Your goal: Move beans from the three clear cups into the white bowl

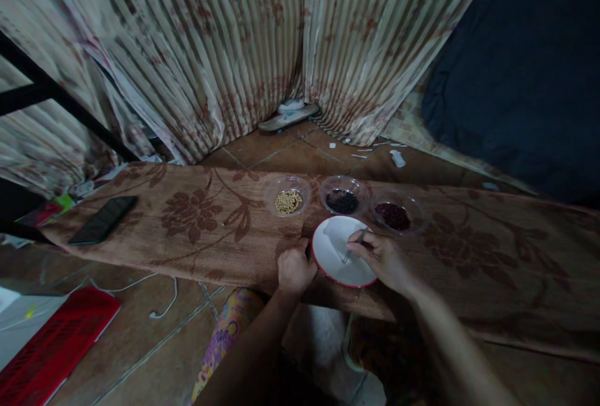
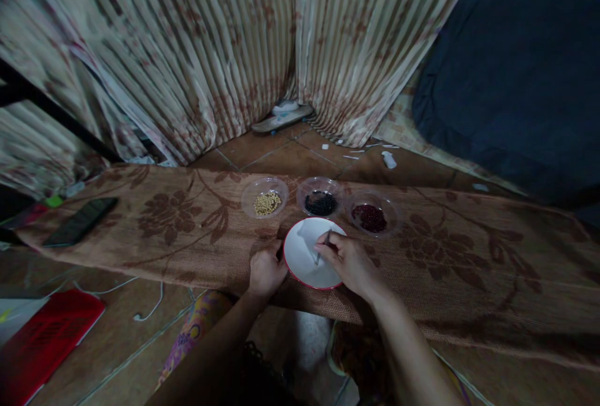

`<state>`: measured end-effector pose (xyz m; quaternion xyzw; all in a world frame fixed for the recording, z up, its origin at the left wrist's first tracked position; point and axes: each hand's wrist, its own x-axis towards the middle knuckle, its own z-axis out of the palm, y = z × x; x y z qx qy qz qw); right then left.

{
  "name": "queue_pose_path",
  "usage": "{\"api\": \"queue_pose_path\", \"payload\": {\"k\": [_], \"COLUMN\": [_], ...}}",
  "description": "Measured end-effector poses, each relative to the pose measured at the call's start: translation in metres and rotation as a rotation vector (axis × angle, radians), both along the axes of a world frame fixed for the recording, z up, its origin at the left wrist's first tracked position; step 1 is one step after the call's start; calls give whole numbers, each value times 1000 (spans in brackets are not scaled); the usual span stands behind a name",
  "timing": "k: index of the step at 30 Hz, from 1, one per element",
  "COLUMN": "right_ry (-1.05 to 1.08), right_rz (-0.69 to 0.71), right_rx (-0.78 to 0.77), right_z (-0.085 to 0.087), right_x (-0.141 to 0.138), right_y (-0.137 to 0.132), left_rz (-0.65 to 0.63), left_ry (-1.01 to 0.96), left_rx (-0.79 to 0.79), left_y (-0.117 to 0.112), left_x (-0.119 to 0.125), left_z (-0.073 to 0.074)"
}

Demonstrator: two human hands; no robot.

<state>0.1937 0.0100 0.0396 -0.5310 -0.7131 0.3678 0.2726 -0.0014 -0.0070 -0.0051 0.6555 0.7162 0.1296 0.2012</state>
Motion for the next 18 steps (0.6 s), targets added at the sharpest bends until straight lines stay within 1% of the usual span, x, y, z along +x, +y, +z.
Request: {"api": "queue_pose_path", "payload": {"k": [6, 8, 11, 14, 16, 18], "right_ry": [47, 75, 185, 282, 335, 419], "right_rz": [-4, -37, -124, -199, -227, -232], "right_rx": [-12, 2, 46, 117, 168, 215], "right_z": [2, 2, 6, 17, 27, 38], "right_x": [0, 1, 1, -9, -23, -44], "right_y": [1, 2, 8, 23, 40, 59], "left_rz": [2, 2, 12, 22, 14, 9], "left_ry": [-13, -13, -9, -21, -42, -62], "left_rx": [-19, -16, -29, -53, -40, -6], "left_y": [-1, -1, -1, -2, -2, -2], "left_x": [0, 0, 0, 0, 0, 0], "left_z": [4, 5, 8, 9, 8, 6]}}
